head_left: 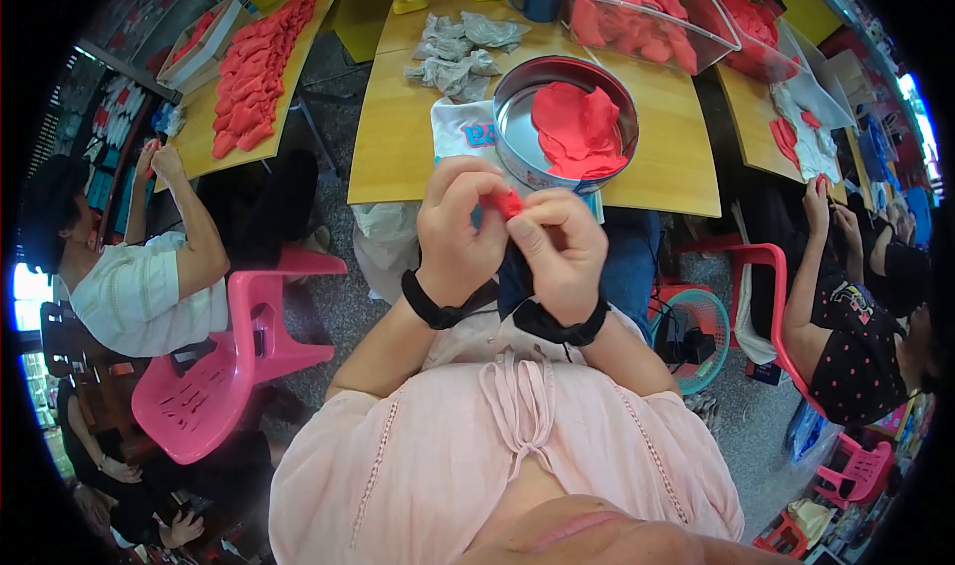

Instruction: Folding and assembling small red fabric pieces, possibly with a small insert, into decorative shapes.

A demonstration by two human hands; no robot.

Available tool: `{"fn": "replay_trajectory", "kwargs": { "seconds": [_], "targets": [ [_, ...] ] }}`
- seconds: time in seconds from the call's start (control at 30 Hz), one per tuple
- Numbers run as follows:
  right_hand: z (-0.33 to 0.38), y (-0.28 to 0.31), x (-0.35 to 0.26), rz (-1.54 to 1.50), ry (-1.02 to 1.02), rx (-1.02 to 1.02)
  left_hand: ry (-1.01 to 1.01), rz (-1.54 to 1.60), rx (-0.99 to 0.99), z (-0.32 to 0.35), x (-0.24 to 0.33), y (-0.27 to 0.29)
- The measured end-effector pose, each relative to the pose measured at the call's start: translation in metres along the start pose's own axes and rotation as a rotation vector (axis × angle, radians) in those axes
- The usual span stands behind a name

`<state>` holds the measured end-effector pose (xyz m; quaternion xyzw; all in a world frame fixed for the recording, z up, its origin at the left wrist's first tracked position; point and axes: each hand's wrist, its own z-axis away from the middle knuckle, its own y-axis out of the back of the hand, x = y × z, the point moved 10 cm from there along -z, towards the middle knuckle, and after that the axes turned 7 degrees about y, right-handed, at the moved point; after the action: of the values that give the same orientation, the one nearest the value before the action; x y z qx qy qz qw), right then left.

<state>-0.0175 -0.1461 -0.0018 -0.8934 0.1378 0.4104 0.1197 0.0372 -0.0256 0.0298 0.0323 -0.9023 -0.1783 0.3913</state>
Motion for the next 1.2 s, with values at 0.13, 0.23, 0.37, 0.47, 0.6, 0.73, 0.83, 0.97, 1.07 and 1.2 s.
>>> {"fn": "replay_trajectory", "kwargs": {
  "seconds": [0.13, 0.23, 0.37, 0.47, 0.6, 0.73, 0.83, 0.97, 1.07, 1.2],
  "targets": [
    [0.006, -0.013, 0.009, -0.134, -0.083, 0.018, 0.001, -0.132, 0.166, -0.001, -0.004, 0.004],
    [0.004, -0.017, 0.017, -0.303, -0.221, 0.049, 0.914, 1.115, 0.139, 0.027, -0.071, -0.043],
    [-0.004, 0.014, 0.028, -0.301, -0.169, 0.208, 0.667, 0.825, -0.016, 0.022, -0.069, -0.034],
    [-0.005, 0.010, 0.019, -0.196, -0.157, 0.111, 0.629, 0.853, 0.130, 0.016, -0.060, -0.032],
    [0.010, -0.013, 0.023, -0.229, -0.204, -0.005, 0.670, 0.942, 0.359, 0.007, -0.056, -0.027],
    [0.005, -0.010, 0.015, -0.261, -0.170, 0.006, 0.526, 0.839, 0.184, 0.000, -0.037, -0.021],
    [0.011, -0.014, 0.019, -0.218, -0.178, -0.041, 0.391, 0.428, 0.117, -0.002, -0.037, -0.015],
    [0.006, 0.002, 0.021, -0.308, -0.259, 0.104, 0.451, 0.478, 0.140, -0.001, -0.036, -0.010],
    [-0.016, 0.026, 0.027, -0.264, -0.248, 0.187, 0.657, 0.896, -0.093, 0.009, -0.050, -0.030],
    [-0.022, 0.032, 0.032, -0.157, -0.289, 0.174, 0.800, 1.213, -0.372, 0.019, -0.027, -0.051]
  ]
}}
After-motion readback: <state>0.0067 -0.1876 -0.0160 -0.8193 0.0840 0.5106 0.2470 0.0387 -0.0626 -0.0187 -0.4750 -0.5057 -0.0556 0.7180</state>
